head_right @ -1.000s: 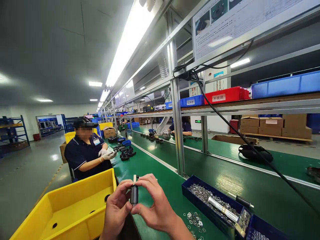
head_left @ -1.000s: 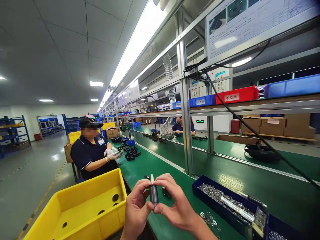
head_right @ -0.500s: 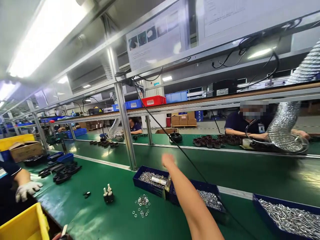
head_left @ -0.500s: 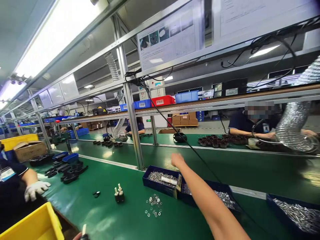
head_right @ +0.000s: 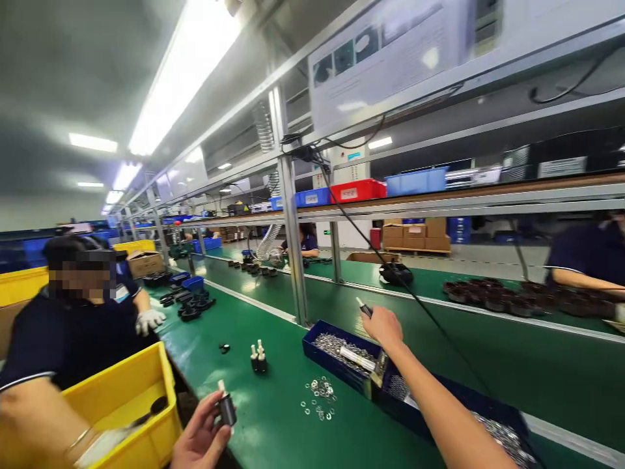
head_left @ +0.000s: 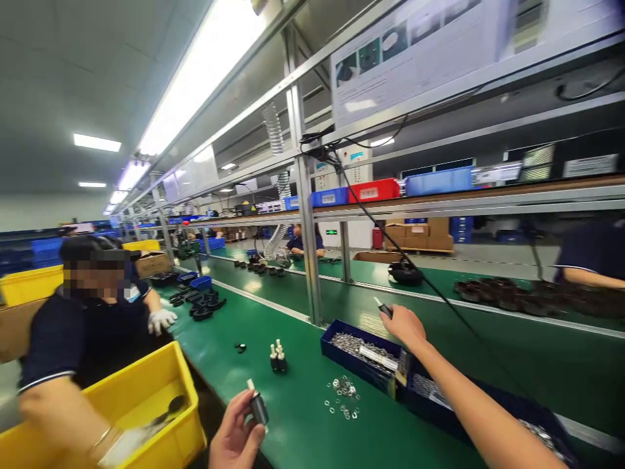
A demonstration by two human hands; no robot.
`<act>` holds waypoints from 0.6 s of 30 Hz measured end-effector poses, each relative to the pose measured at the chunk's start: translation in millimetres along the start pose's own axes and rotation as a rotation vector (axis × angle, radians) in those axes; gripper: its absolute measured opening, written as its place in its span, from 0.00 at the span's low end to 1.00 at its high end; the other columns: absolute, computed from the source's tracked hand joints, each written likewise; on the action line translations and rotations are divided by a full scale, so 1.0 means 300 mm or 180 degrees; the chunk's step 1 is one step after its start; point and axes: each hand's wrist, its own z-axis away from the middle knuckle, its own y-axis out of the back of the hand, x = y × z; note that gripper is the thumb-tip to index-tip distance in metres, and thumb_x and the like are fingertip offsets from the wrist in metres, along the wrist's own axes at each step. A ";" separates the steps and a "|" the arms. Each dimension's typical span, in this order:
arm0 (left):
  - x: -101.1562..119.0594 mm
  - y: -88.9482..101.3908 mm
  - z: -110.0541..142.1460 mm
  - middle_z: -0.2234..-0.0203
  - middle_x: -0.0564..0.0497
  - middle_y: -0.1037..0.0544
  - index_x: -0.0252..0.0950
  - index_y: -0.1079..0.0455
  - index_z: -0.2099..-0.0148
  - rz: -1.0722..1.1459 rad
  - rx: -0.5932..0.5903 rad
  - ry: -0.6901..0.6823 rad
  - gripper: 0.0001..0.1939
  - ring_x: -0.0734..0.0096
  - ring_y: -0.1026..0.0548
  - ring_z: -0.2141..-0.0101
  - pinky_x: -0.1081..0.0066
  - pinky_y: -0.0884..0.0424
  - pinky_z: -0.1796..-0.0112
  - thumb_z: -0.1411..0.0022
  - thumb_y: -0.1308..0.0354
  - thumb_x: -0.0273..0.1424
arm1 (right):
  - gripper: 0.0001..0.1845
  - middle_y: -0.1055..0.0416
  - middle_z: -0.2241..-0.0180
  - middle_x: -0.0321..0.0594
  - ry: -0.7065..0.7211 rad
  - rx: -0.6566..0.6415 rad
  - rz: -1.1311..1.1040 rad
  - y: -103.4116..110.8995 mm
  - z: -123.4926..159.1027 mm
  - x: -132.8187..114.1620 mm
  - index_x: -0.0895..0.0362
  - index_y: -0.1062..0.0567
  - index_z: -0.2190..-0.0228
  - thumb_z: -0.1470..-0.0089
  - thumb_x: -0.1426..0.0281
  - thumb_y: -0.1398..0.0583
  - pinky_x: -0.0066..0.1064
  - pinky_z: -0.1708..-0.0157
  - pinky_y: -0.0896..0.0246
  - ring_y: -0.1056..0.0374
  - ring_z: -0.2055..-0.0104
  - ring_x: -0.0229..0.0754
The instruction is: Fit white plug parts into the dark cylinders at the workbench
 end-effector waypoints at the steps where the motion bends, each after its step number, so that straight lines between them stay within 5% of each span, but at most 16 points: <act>1: -0.019 -0.008 -0.005 0.47 0.40 0.22 0.41 0.21 0.48 -0.0011 -0.0057 -0.0083 0.28 0.51 0.21 0.50 0.62 0.21 0.52 0.52 0.23 0.41 | 0.18 0.23 0.54 0.59 0.0328 0.0017 -0.0200 -0.009 0.029 -0.072 0.64 0.21 0.53 0.34 0.64 0.43 0.38 0.55 0.36 0.28 0.51 0.56; 5: -0.045 -0.054 -0.015 0.43 0.40 0.27 0.42 0.23 0.45 -0.0118 -0.0122 -0.0385 0.25 0.55 0.22 0.49 0.66 0.20 0.52 0.45 0.26 0.35 | 0.18 0.21 0.62 0.43 0.1641 -0.0699 -0.1562 -0.130 0.267 -0.347 0.58 0.19 0.60 0.38 0.57 0.40 0.32 0.63 0.37 0.27 0.60 0.47; 8: -0.049 -0.070 -0.014 0.42 0.41 0.28 0.42 0.23 0.44 -0.0119 -0.0121 -0.0415 0.25 0.54 0.23 0.47 0.64 0.21 0.50 0.44 0.27 0.34 | 0.17 0.23 0.71 0.40 0.1714 -0.1459 -0.2498 -0.286 0.454 -0.476 0.60 0.20 0.69 0.45 0.57 0.36 0.31 0.70 0.43 0.30 0.68 0.44; 13: -0.063 -0.031 -0.022 0.41 0.41 0.30 0.43 0.23 0.44 -0.0281 -0.0209 -0.0292 0.24 0.51 0.25 0.43 0.60 0.23 0.46 0.43 0.28 0.34 | 0.23 0.21 0.67 0.44 0.1631 -0.1825 -0.3319 -0.496 0.565 -0.535 0.62 0.19 0.66 0.45 0.52 0.35 0.34 0.64 0.38 0.29 0.64 0.47; 18: -0.086 0.041 -0.049 0.43 0.40 0.27 0.40 0.25 0.43 -0.0697 -0.0458 0.0104 0.27 0.51 0.21 0.48 0.60 0.20 0.50 0.45 0.28 0.37 | 0.22 0.22 0.64 0.45 0.1788 -0.1453 -0.2796 -0.599 0.602 -0.510 0.60 0.18 0.61 0.40 0.54 0.40 0.39 0.59 0.36 0.28 0.60 0.50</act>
